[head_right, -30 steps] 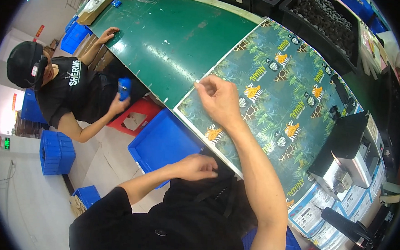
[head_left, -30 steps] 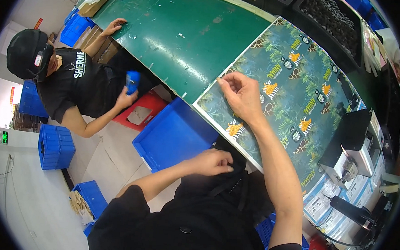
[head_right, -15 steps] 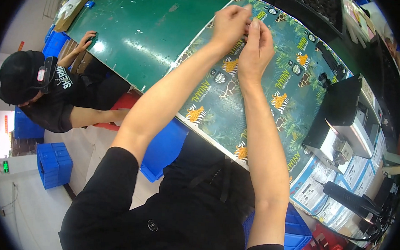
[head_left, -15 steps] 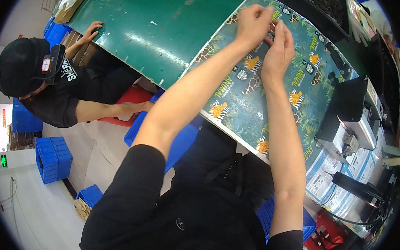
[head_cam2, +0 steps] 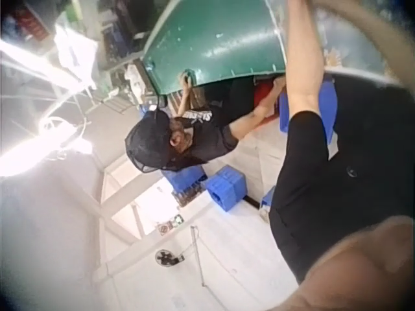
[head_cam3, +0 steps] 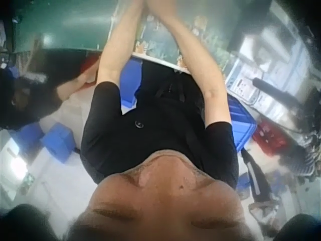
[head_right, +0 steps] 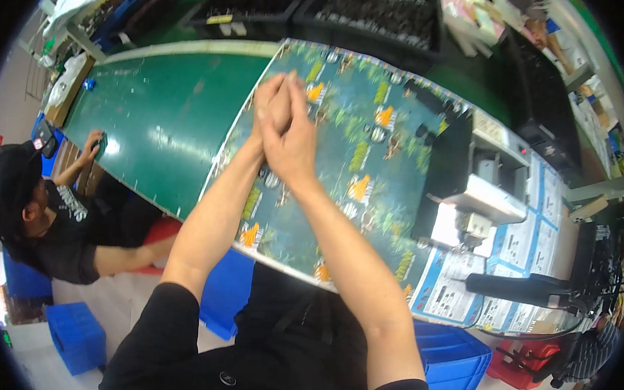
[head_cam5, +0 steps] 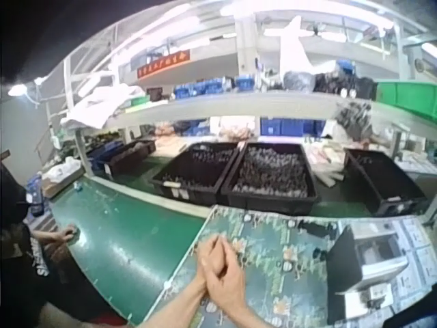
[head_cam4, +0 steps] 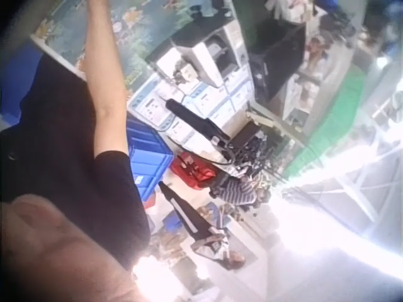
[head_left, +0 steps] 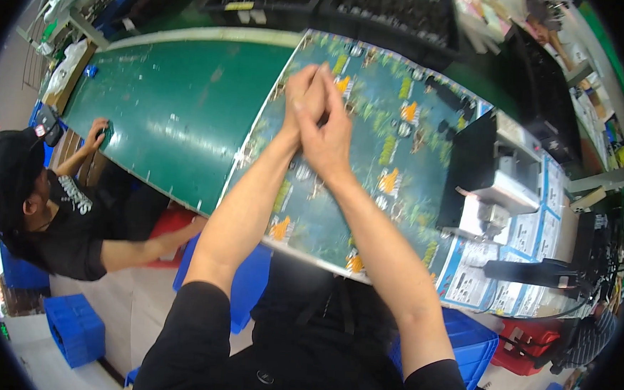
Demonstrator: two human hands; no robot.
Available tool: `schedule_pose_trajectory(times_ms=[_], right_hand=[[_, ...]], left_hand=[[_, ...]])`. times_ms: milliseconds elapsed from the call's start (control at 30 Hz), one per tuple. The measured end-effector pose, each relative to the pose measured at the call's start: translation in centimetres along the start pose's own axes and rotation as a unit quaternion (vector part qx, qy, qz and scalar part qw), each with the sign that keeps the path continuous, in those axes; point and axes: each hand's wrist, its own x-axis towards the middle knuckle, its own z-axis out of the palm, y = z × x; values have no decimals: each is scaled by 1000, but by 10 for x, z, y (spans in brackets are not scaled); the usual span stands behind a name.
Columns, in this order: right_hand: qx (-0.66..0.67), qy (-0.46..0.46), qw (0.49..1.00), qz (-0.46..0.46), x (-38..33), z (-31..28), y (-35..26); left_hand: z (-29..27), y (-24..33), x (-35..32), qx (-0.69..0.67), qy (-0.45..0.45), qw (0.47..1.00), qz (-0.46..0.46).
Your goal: The person assembles toy cars by driving screws into their undersides using an electric screwdriver, then reaches up and retrieves a plastic bag of parts from an overhead shelf.
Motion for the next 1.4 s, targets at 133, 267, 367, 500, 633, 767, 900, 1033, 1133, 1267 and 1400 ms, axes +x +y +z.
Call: schedule_pose_trajectory(times_ms=[133, 267, 367, 500, 633, 767, 900, 1033, 1133, 1267, 1400], right_hand=[[-89, 21, 995, -39, -8, -4, -4], [-245, 7, 955, -170, -9, -3, -38], [-217, -114, 946, -212, -30, 16, -54], [-227, -265, 914, -208, -43, 17, -60], [-227, -229, 923, -211, -37, 11, -54], [-198, -229, 926, -226, -40, 17, -58], [-216, -243, 916, -233, -39, 15, -58], [-214, -237, 917, -239, -37, 16, -58], [-214, -235, 917, -241, -39, 19, -58], [-217, -236, 917, -238, -39, 21, -61], [-208, -231, 921, -234, -38, 22, -63]], left_hand=[[9, 19, -9, -102, -8, 993, -59], [0, 4, -12, -33, -44, 991, 125], [18, 10, -18, -248, 17, 964, -97], [25, -3, -15, -49, -41, 998, -12], [20, 19, -20, 42, -96, 994, -9], [16, 7, -21, 46, -86, 995, 16], [19, 6, -21, 71, -63, 994, 52], [18, 9, -18, 43, -65, 996, 47], [17, 5, -22, 53, -64, 995, 51], [16, 5, -22, 64, -61, 994, 64], [14, 9, -20, 47, -74, 995, 42]])
